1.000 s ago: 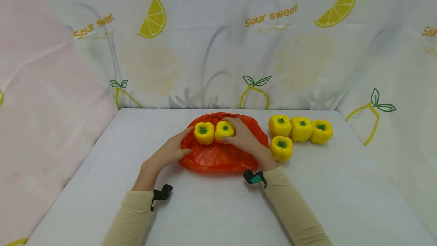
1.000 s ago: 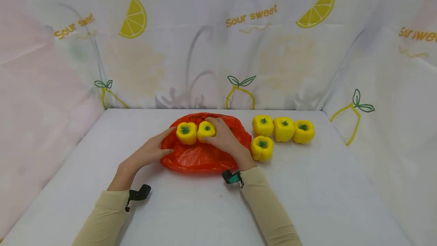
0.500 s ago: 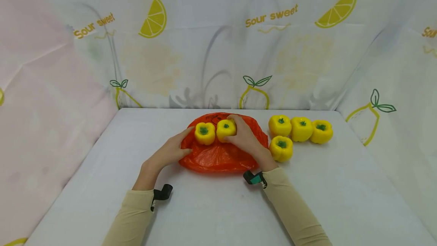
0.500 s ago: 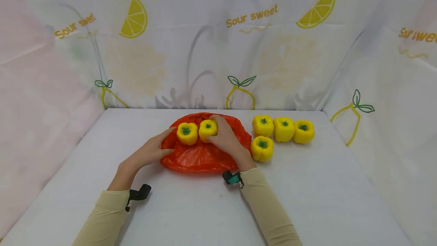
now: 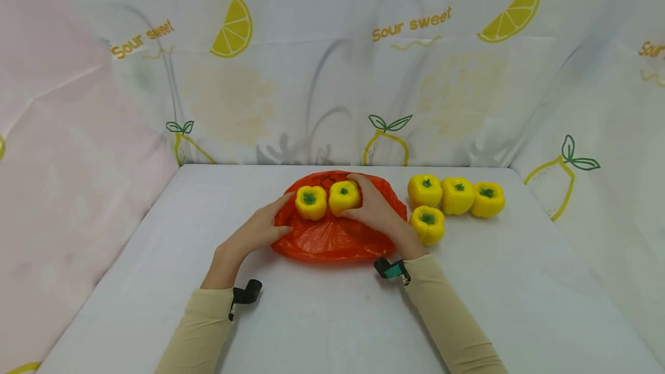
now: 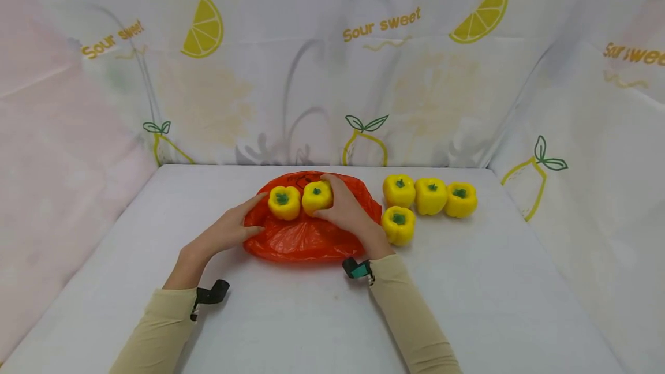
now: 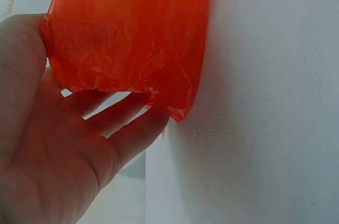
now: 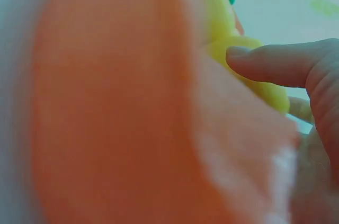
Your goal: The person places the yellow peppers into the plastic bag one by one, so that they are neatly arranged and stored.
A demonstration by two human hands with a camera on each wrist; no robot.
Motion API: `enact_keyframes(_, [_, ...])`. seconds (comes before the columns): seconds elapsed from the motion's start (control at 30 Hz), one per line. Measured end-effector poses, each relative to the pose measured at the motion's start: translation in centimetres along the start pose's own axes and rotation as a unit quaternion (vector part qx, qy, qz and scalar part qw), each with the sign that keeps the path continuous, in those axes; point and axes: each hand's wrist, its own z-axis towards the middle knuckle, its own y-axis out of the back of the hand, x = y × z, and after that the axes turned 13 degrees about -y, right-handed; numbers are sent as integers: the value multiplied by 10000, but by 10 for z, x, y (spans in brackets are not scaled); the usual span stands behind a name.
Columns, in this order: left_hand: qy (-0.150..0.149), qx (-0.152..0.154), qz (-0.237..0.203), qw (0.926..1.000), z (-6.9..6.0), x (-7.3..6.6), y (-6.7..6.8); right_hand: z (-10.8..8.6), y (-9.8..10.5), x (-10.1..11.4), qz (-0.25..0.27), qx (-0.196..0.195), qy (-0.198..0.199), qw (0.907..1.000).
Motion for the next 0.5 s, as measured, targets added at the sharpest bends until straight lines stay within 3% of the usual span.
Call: enact_keyframes(0.5, [43,21,-15,10000,1,1,0,-14,28,-4,-79,178,-11,9998])
